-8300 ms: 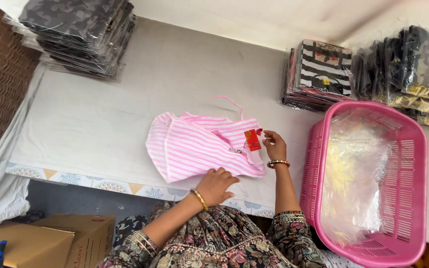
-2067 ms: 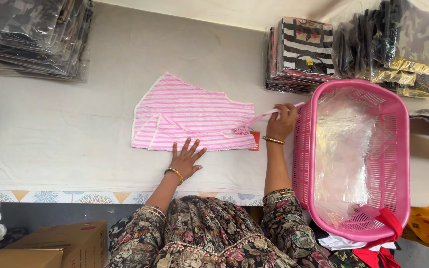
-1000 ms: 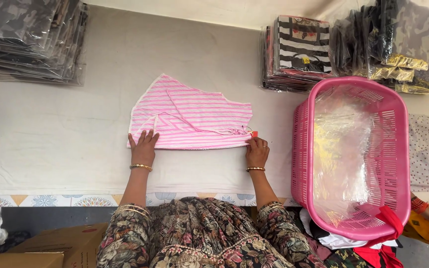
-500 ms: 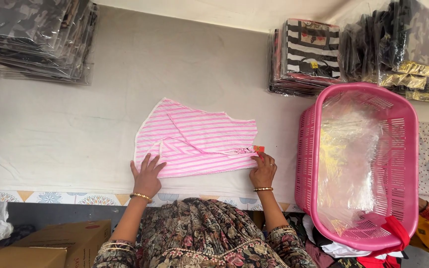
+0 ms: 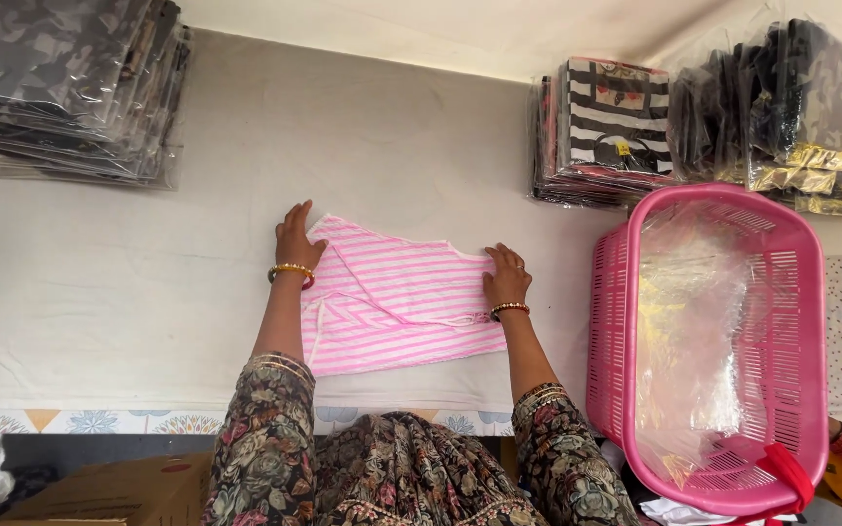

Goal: The person folds a black and white striped garment and a pink striped garment on a table. They then place each folded garment into a clear plastic bag and stack them on the table.

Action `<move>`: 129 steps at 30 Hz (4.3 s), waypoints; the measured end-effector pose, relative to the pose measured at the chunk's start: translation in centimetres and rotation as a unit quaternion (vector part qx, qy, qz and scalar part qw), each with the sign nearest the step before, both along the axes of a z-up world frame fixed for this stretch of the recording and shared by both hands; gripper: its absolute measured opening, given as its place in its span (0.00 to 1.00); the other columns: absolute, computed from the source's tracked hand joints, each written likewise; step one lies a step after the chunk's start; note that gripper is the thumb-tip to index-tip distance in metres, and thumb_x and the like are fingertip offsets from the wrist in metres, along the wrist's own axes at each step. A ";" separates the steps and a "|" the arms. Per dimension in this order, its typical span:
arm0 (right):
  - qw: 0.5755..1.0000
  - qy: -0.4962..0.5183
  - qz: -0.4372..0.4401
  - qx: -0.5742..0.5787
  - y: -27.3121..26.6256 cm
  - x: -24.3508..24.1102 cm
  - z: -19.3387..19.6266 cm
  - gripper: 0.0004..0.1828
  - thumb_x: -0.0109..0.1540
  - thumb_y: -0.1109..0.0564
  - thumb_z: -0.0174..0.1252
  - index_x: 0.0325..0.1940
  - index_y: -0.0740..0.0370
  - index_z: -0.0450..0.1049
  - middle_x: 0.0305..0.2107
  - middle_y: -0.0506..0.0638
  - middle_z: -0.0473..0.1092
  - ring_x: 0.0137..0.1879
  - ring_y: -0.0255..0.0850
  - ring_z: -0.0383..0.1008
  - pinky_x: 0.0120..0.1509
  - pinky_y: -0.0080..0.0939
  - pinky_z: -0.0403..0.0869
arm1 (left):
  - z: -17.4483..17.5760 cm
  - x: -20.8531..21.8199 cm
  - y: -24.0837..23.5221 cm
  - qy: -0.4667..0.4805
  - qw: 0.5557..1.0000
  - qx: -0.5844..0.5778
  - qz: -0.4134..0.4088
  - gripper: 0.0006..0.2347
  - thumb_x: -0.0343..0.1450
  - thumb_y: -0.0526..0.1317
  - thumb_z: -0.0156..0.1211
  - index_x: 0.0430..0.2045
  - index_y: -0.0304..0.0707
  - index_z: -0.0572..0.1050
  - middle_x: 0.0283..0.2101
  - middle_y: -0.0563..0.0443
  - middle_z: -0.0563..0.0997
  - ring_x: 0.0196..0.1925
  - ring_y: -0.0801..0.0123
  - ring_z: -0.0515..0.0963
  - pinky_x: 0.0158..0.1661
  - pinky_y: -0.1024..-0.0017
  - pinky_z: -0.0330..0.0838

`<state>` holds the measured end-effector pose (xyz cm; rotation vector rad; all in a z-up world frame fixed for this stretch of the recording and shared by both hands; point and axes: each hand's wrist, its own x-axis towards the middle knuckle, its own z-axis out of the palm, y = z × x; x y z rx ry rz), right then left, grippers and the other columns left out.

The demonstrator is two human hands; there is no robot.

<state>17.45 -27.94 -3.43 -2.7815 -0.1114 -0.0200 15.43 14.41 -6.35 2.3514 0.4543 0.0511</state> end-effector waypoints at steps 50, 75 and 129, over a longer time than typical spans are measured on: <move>0.967 0.037 0.251 -0.002 11.4 -10.4 2.8 0.35 0.65 0.42 0.52 0.77 0.44 0.57 0.77 0.49 0.47 0.83 0.47 0.38 0.80 0.66 0.37 | 3.6 -16.4 -9.2 -0.096 0.976 0.152 -0.121 0.11 0.72 0.40 0.53 0.44 0.45 0.80 0.63 0.51 0.74 0.75 0.57 0.61 0.76 0.46 0.43; 0.986 0.091 0.025 -0.141 2.6 -7.3 -1.3 0.40 0.68 0.26 0.34 0.81 0.37 0.43 0.79 0.45 0.34 0.84 0.45 0.26 0.80 0.70 0.29 | 1.3 -14.1 -12.4 0.110 0.956 0.236 -0.137 0.31 0.75 0.62 0.35 0.75 0.64 0.43 0.80 0.55 0.35 0.80 0.56 0.31 0.72 0.42 0.26; 0.981 0.075 -0.162 0.074 -10.0 -15.9 -2.9 0.15 0.50 0.47 0.73 0.33 0.57 0.82 0.45 0.55 0.69 0.56 0.54 0.65 0.62 0.52 0.66 | 5.2 -25.9 -5.6 0.179 0.974 0.122 0.060 0.10 0.62 0.51 0.73 0.21 0.49 0.81 0.67 0.45 0.61 0.71 0.50 0.48 0.63 0.39 0.34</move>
